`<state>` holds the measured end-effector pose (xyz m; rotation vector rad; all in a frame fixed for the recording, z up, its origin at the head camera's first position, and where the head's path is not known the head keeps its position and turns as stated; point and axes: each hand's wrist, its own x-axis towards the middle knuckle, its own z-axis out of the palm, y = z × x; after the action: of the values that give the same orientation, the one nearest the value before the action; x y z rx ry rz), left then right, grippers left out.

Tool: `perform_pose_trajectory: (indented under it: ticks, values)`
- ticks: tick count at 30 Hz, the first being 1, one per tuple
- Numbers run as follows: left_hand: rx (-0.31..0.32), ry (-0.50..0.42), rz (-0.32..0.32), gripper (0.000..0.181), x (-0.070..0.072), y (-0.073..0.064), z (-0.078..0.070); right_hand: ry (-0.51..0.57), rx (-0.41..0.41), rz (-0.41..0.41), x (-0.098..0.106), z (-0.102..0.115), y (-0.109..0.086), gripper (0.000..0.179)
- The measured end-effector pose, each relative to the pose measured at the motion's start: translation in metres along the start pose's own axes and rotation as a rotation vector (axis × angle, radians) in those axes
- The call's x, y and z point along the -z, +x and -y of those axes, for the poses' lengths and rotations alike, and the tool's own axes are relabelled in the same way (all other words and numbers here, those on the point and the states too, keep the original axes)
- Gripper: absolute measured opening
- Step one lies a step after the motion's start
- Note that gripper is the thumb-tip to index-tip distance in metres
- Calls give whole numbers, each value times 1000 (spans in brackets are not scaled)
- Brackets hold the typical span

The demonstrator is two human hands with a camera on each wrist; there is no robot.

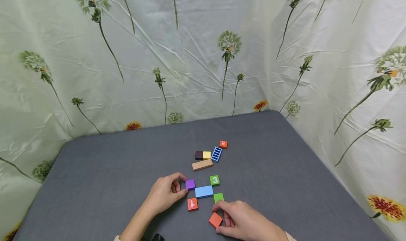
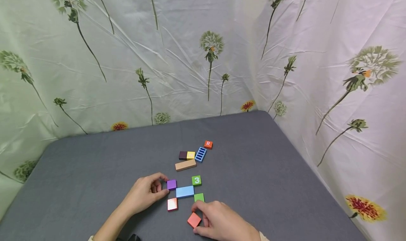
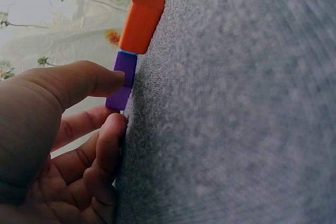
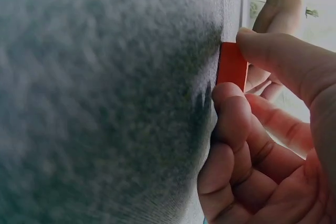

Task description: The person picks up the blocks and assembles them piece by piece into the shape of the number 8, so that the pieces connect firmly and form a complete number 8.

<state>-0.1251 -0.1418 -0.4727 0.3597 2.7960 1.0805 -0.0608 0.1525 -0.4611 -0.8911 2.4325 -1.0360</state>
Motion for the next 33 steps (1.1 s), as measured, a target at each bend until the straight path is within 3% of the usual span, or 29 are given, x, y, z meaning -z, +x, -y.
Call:
perform_pose_trajectory:
  ticks: [11,17,20,33]
  values:
    - [30,2,-2,26,-1,0,-1,-10,35,-14,0,-2,1,24]
    - [22,2,-3,25,-1,0,0,24,-96,17,4,0,3,27]
    - [6,0,-9,25,-1,-1,0,17,-119,15,5,2,4,28]
    - [15,4,-9,26,-1,-1,0,-37,-80,-29,4,0,6,26]
